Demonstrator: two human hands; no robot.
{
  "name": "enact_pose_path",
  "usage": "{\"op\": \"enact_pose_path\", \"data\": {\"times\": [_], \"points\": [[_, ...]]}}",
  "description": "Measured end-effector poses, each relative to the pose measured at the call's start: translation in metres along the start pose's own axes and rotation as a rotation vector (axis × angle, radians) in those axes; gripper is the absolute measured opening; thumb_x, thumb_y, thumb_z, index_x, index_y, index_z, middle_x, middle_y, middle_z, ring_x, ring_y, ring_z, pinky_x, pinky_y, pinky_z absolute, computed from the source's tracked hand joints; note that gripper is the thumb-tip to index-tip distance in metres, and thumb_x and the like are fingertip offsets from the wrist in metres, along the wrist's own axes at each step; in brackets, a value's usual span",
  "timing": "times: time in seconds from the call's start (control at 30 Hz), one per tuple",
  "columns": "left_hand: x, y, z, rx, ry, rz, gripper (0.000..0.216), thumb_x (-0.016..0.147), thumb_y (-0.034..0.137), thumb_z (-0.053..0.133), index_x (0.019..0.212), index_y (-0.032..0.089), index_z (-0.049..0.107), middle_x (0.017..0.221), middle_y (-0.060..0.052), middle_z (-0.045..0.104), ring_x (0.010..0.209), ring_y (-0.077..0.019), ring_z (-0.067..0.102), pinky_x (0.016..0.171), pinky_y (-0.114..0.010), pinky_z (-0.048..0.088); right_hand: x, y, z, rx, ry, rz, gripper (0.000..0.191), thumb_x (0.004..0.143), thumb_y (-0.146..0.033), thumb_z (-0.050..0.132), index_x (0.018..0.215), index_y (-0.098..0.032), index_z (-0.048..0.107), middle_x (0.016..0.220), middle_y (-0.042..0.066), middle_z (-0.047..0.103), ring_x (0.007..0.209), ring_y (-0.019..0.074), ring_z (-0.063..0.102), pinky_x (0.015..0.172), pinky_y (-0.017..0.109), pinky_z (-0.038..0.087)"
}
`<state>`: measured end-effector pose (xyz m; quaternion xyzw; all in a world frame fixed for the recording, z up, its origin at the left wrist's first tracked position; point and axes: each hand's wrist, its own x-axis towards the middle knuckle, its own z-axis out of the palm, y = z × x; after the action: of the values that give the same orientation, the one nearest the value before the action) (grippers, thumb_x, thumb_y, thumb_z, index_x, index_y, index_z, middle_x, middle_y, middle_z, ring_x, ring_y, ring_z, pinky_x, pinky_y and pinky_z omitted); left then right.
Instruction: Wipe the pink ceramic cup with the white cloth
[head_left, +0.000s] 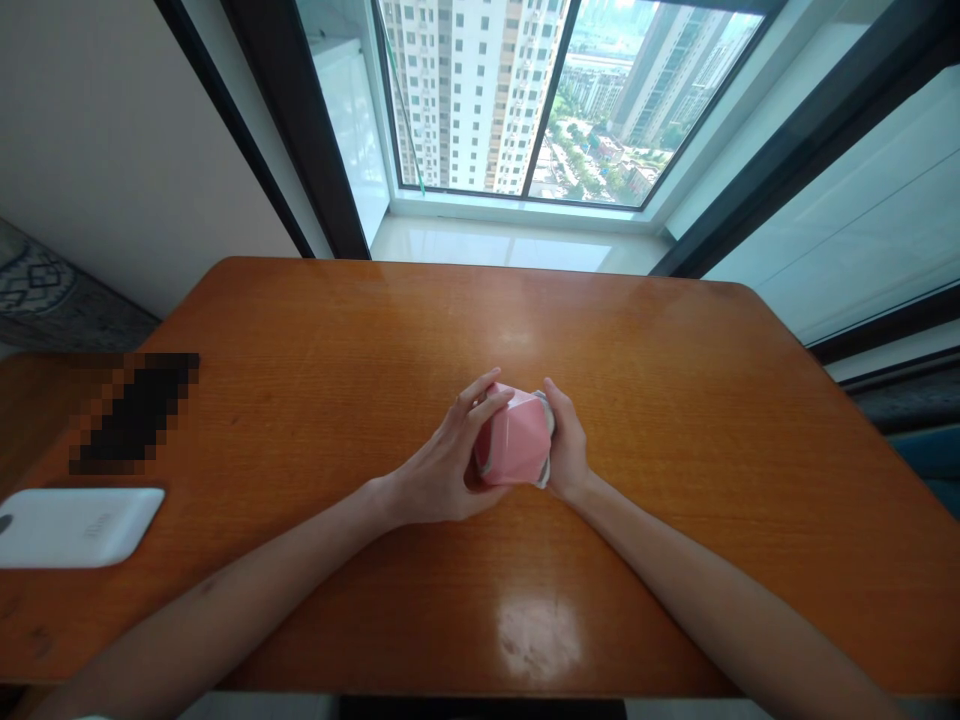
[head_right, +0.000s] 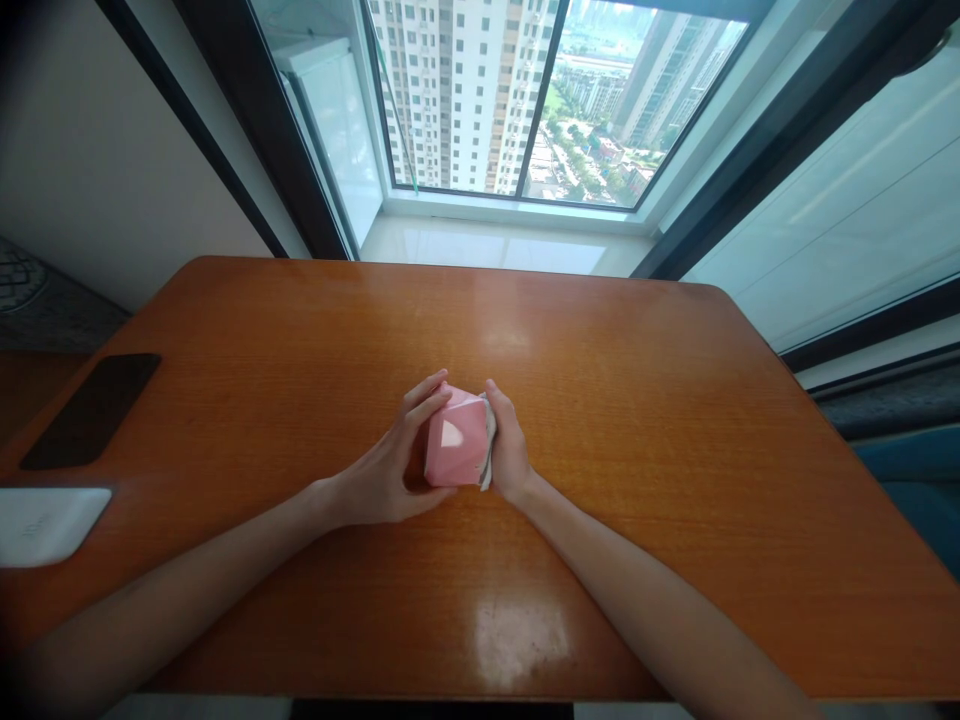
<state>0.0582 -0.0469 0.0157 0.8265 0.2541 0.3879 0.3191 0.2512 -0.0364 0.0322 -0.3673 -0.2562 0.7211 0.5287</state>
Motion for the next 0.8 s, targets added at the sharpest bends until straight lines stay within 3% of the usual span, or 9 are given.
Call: {"op": "enact_pose_path", "data": {"times": [0.17,0.37,0.8], "points": [[-0.0026,-0.0021,0.0009,0.022,-0.013,-0.01,0.116,0.094,0.024,0.084,0.181,0.034,0.007,0.188,-0.02,0.012,0.178,-0.0434,0.016,0.141,-0.072,0.033,0.0025,-0.003,-0.0004,-0.002,-0.062,0.058,0.056,0.083,-0.077,0.08,0.073,-0.024,0.067,0.066,0.004,0.073,0.081,0.0265,0.076,0.07,0.035,0.06],[-0.0059,-0.0064,0.0012,0.055,-0.04,-0.007,0.116,0.093,0.01,0.072,0.181,0.034,0.0,0.19,-0.02,0.005,0.179,-0.0428,0.013,0.141,-0.076,0.028,0.0031,-0.0038,0.0001,-0.008,-0.089,0.074,0.056,0.082,-0.078,0.079,0.078,-0.023,0.07,0.069,0.005,0.076,0.085,0.0284,0.078,0.07,0.036,0.061],[-0.0013,-0.0049,0.0021,0.059,-0.014,0.009,0.112,0.091,0.01,0.075,0.179,0.035,0.01,0.184,-0.022,0.018,0.174,-0.0431,0.025,0.139,-0.073,0.035,0.0022,-0.0034,-0.0007,-0.034,-0.063,0.043,0.058,0.08,-0.079,0.08,0.069,-0.026,0.06,0.065,0.003,0.071,0.08,0.0257,0.075,0.065,0.034,0.058]]}}
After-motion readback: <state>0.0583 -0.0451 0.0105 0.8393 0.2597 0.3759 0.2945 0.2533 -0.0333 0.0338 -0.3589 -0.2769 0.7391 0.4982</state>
